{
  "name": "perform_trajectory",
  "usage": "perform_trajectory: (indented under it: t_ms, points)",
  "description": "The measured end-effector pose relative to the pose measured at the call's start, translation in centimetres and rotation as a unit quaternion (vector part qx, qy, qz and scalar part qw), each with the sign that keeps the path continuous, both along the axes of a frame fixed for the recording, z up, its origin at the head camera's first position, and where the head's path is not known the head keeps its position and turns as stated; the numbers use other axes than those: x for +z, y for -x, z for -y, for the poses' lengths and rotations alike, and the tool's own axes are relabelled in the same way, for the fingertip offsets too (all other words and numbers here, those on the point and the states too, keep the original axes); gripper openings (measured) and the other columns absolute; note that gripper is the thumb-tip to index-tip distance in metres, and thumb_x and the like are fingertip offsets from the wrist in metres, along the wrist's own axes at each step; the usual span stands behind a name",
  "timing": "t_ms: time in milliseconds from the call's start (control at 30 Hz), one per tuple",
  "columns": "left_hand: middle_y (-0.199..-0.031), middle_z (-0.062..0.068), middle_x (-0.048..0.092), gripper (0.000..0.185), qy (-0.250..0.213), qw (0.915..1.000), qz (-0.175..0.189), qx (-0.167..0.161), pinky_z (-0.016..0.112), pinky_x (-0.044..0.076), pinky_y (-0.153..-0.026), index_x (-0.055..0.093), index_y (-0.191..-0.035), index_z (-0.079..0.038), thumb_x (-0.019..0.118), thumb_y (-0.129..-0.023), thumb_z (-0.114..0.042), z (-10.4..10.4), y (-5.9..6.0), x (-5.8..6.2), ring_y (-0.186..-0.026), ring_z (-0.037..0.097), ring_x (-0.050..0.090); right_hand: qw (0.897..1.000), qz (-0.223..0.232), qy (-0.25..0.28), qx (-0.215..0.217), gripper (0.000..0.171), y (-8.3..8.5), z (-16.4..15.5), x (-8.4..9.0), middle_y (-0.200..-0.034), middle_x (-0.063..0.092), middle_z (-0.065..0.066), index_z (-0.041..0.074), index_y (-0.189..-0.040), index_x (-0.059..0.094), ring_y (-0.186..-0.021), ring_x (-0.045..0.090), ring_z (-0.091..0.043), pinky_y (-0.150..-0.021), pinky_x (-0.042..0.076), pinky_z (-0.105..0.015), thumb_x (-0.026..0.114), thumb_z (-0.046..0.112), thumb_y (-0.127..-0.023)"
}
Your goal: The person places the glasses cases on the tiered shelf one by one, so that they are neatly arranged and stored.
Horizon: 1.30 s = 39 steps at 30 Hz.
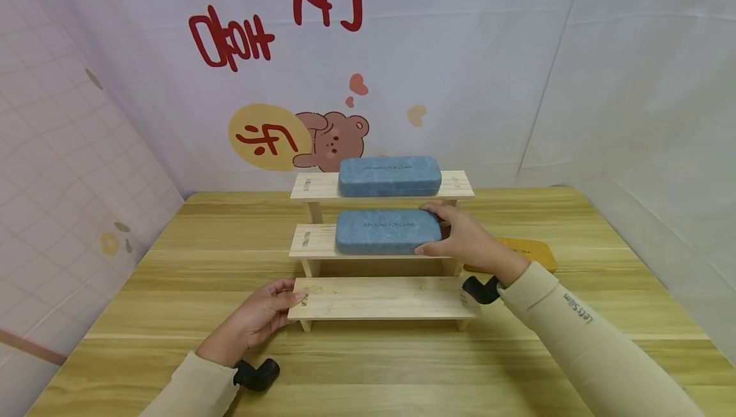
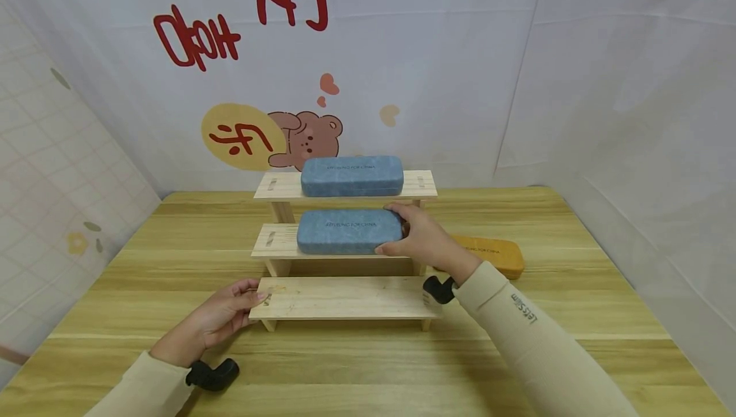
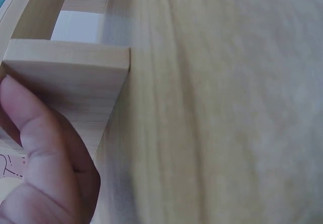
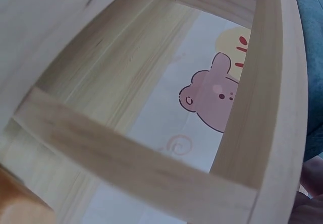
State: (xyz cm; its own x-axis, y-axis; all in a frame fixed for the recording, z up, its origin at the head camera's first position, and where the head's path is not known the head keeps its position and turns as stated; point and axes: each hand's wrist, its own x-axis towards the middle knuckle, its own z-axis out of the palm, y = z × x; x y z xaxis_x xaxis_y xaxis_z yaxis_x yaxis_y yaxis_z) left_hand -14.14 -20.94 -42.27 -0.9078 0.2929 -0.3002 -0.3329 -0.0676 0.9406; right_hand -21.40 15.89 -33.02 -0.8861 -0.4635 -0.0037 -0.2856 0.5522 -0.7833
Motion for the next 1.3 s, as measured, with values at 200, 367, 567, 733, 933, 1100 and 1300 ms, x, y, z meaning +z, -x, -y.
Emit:
perform_trajectory:
  t_ms: [200,367,567,733,933,1100,1300]
  points:
    - [-0.104,0.005,0.059,0.051,0.005,1.0000,0.000,0.000,0.026,0.054,-0.078,0.029,-0.135,0.013,0.056,-0.097,-0.008,0.0,0.0,0.0,-0.089,0.011,0.063,1.000,-0.005,-0.012,0.002,0.085,0.0,-0.1,0.0,-0.122,0.047,-0.015,0.004,-0.148,0.033,-0.098,0.051,-0.028,-0.080,0.046,-0.039,0.078,0.033,-0.082]
    - [-0.107,0.007,0.058,0.054,0.006,1.0000,0.001,0.002,0.027,0.054,-0.079,0.026,-0.137,0.014,0.056,-0.097,-0.007,-0.1,-0.1,0.0,-0.091,0.012,0.063,1.000,-0.019,-0.015,0.002,0.089,-0.2,-0.4,-0.1,-0.138,0.039,-0.016,0.008,-0.150,0.030,-0.113,0.049,-0.032,-0.089,0.046,-0.045,0.078,0.037,-0.081]
    - [-0.107,0.006,0.058,0.053,0.005,1.0000,0.005,0.006,0.027,0.054,-0.080,0.025,-0.136,0.013,0.056,-0.097,-0.006,-0.1,-0.2,0.0,-0.091,0.011,0.063,0.998,-0.055,0.013,0.006,0.083,-0.8,-1.6,0.0,-0.140,0.043,-0.012,0.012,-0.150,0.035,-0.120,0.046,-0.030,-0.088,0.045,-0.044,0.078,0.035,-0.082]
    - [-0.105,0.005,0.059,0.049,0.003,1.0000,0.004,0.006,0.027,0.054,-0.079,0.030,-0.134,0.012,0.056,-0.097,-0.006,-0.2,-0.2,0.1,-0.090,0.011,0.063,0.997,-0.065,0.037,0.008,0.073,-1.2,-3.6,-0.1,-0.141,0.046,-0.012,0.011,-0.147,0.039,-0.122,0.048,-0.030,-0.091,0.046,-0.044,0.075,0.026,-0.086]
    - [-0.104,0.004,0.060,0.046,0.000,1.0000,0.001,0.003,0.026,0.054,-0.079,0.032,-0.132,0.012,0.056,-0.097,-0.007,-0.1,-0.1,0.1,-0.090,0.011,0.063,0.995,-0.085,0.054,-0.016,0.064,-1.3,-6.3,-0.5,-0.141,0.047,-0.012,0.008,-0.144,0.042,-0.122,0.048,-0.029,-0.092,0.046,-0.028,0.072,0.018,-0.088]
    - [-0.104,0.004,0.060,0.049,0.004,1.0000,0.003,0.005,0.027,0.054,-0.078,0.031,-0.134,0.013,0.056,-0.097,-0.008,-0.1,-0.2,0.1,-0.090,0.011,0.063,0.993,-0.100,0.064,-0.029,0.060,-1.3,-8.5,-0.9,-0.138,0.047,-0.015,0.006,-0.144,0.041,-0.118,0.049,-0.019,-0.087,0.044,-0.016,0.068,0.012,-0.091]
    - [-0.104,0.004,0.060,0.049,0.007,0.9999,0.004,0.006,0.027,0.054,-0.078,0.031,-0.134,0.013,0.056,-0.097,-0.008,-0.2,-0.2,0.2,-0.090,0.011,0.063,0.991,-0.112,0.043,-0.053,0.061,-1.1,-11.0,-1.4,-0.137,0.047,-0.012,0.008,-0.145,0.041,-0.116,0.047,-0.007,-0.086,0.043,-0.014,0.068,0.015,-0.091]
